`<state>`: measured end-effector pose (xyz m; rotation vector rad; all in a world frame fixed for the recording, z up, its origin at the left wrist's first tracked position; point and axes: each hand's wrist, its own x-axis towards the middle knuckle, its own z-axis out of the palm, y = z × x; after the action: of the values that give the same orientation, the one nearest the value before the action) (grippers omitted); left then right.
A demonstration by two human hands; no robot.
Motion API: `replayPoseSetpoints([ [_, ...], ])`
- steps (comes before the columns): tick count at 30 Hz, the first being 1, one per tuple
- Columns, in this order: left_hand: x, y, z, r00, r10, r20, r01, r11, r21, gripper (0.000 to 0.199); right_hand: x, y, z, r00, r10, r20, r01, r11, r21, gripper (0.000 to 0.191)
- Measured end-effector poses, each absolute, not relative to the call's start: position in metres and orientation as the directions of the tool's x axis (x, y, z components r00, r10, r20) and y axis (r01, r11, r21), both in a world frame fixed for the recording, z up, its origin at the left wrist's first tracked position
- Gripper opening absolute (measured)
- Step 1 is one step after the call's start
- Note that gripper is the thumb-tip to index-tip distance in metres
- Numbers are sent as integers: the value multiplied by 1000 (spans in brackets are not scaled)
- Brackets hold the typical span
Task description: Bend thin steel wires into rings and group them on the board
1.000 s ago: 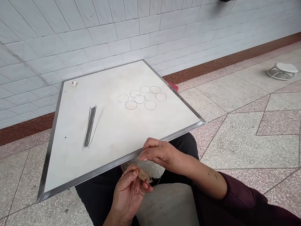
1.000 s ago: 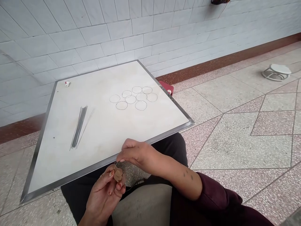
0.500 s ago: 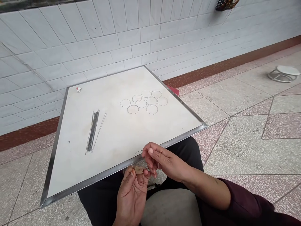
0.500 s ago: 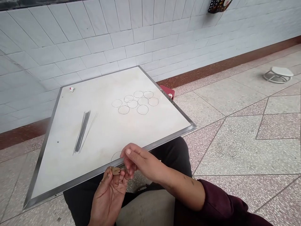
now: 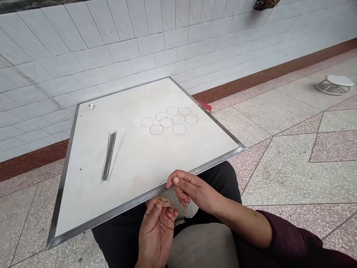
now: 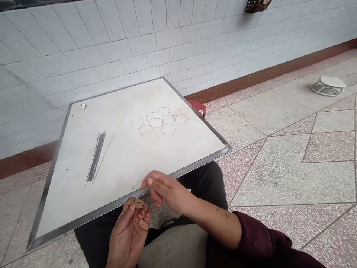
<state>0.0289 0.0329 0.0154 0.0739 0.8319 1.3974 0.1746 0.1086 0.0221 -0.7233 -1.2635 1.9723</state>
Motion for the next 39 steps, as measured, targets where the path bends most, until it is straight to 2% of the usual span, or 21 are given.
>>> replayPoseSetpoints([
  [4,28,34,17,-65,884,-462,-822,215,527,14,175,111,23,-599,795,-100,-284,-328,-901,45],
  [9,25,33,17,-92,899,-428,-826,171,537,12,176,111,22,-621,775,-115,-421,-453,-786,42],
  [17,20,32,14,-135,875,-465,-837,151,527,11,177,111,21,-689,719,-89,-447,-518,-729,30],
  [26,19,39,10,-139,881,-453,-839,138,526,14,165,117,15,-592,783,-194,-464,-527,-712,36],
  [31,15,42,10,-176,841,-511,-864,117,490,14,171,121,14,-675,728,-118,-473,-550,-688,41],
  [39,13,44,17,-239,793,-560,-871,79,485,18,176,119,17,-740,669,-64,-456,-571,-683,26],
])
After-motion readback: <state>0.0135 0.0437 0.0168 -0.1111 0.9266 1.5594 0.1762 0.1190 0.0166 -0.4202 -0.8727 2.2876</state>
